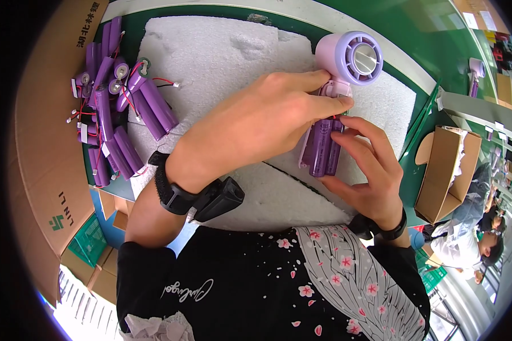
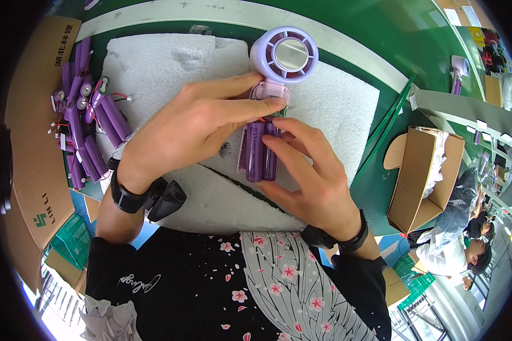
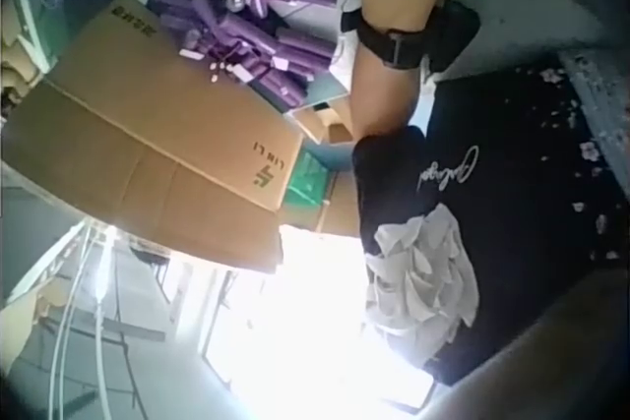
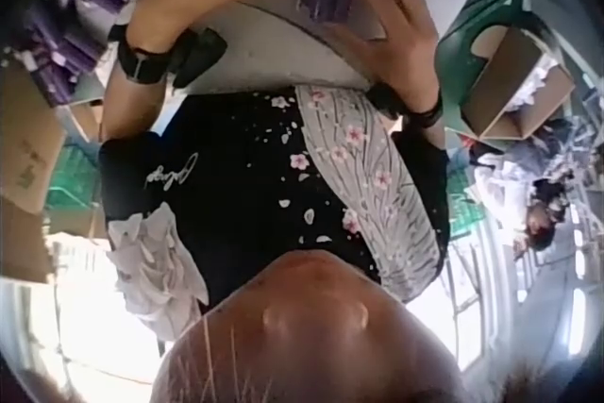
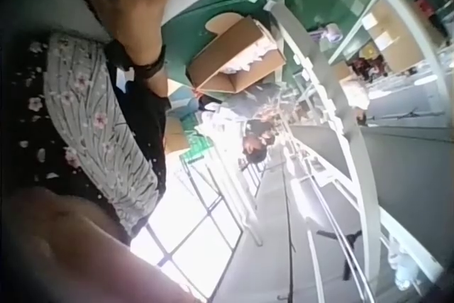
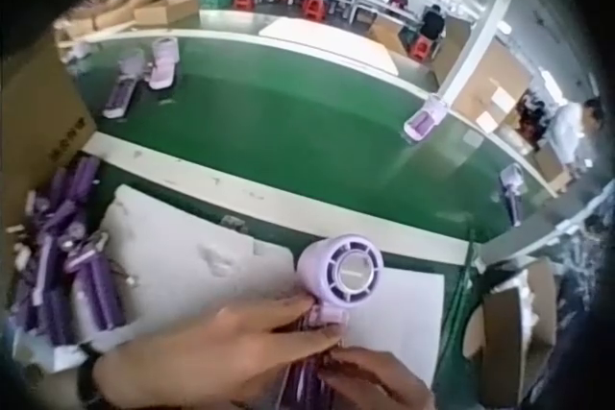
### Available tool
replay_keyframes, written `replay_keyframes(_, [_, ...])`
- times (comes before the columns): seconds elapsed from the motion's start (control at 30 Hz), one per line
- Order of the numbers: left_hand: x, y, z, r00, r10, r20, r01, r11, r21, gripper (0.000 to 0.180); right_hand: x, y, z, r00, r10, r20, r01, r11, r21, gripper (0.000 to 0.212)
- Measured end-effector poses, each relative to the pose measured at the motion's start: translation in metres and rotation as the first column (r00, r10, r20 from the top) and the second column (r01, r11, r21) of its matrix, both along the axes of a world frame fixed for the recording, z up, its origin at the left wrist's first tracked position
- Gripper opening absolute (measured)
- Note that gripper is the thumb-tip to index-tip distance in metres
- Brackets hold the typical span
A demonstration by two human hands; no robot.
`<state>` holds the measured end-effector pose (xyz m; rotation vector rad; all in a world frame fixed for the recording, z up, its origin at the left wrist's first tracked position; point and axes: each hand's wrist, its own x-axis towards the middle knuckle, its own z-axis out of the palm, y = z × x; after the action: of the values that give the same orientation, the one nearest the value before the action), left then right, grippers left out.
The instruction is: The person assembles a handheld fan by connecting a battery pack to a circuit board and fitting them into the fan housing. After testing the fan, they set it aside and repeat the process with another unit.
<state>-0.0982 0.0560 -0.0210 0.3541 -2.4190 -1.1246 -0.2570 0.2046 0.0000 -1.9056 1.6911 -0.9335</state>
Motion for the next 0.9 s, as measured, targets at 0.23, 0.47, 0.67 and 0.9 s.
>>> replay_keyframes(0.23, [-0.002, -0.007, -0.001, 0.999, -0.037, 0.001, 0.037, 0.998, 0.058, 0.036, 0.003, 0.003, -0.002, 0.996, -0.044, -0.079, 0.042, 0.999, -0.032, 0.047])
replay_keyframes(0.47, [-0.002, -0.01, -0.002, 0.999, -0.048, -0.01, 0.049, 0.982, 0.182, 0.036, 0.005, 0.001, -0.008, 0.992, -0.047, -0.116, 0.036, 0.995, -0.095, 0.042])
replay_keyframes(0.67, [-0.001, -0.01, 0.003, 0.998, -0.049, 0.045, 0.041, 0.985, 0.166, 0.044, 0.002, 0.001, -0.013, 0.998, -0.039, -0.044, 0.034, 0.994, -0.108, 0.047])
replay_keyframes(0.9, [0.0, -0.008, 0.0, 0.997, -0.052, 0.061, 0.036, 0.967, 0.252, 0.057, 0.004, -0.002, -0.011, 0.997, -0.07, -0.035, 0.068, 0.997, -0.046, 0.054])
